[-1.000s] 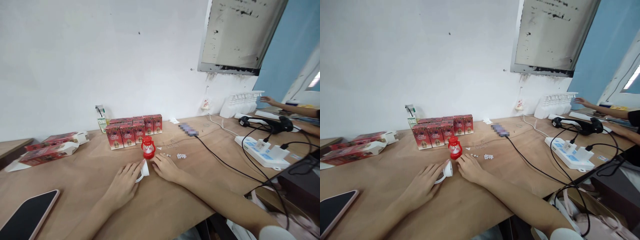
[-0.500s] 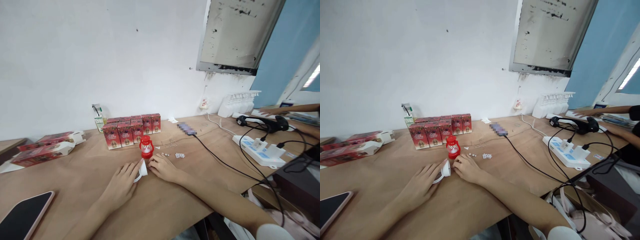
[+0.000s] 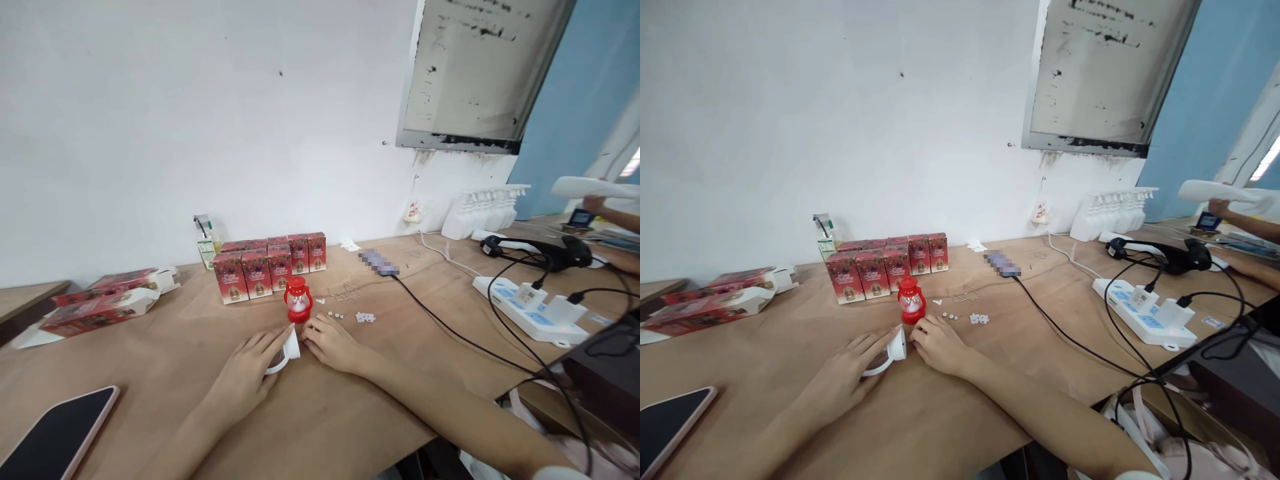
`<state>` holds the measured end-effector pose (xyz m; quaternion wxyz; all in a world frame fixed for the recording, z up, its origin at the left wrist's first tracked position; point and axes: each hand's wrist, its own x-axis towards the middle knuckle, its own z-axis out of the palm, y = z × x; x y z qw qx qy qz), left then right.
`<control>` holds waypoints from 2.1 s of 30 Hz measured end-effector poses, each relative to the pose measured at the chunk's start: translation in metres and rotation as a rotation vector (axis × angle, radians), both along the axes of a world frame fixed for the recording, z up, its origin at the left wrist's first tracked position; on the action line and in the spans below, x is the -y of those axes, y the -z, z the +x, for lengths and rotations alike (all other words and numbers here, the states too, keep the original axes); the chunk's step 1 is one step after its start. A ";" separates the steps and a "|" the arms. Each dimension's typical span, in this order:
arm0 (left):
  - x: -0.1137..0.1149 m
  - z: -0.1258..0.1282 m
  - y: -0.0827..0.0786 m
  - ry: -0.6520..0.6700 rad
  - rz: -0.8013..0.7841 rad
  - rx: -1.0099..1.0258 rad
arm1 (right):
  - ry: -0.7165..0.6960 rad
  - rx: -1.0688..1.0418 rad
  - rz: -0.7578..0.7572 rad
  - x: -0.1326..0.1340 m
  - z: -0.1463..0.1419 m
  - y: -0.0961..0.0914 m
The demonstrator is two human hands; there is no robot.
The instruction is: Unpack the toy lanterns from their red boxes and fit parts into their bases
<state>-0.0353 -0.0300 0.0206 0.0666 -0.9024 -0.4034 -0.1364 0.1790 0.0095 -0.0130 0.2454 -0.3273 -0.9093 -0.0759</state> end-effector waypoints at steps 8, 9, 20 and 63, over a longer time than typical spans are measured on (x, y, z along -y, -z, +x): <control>-0.001 -0.002 0.004 -0.015 -0.010 0.018 | 0.089 0.001 0.045 0.004 -0.001 -0.004; -0.001 -0.002 0.004 -0.016 -0.008 0.017 | 0.101 0.005 0.039 0.004 -0.001 -0.004; 0.001 0.001 0.002 -0.042 0.016 -0.062 | 0.097 0.037 -0.030 0.003 0.000 -0.004; 0.000 0.002 0.008 0.227 0.238 0.580 | -0.285 -0.321 0.090 0.030 -0.003 -0.017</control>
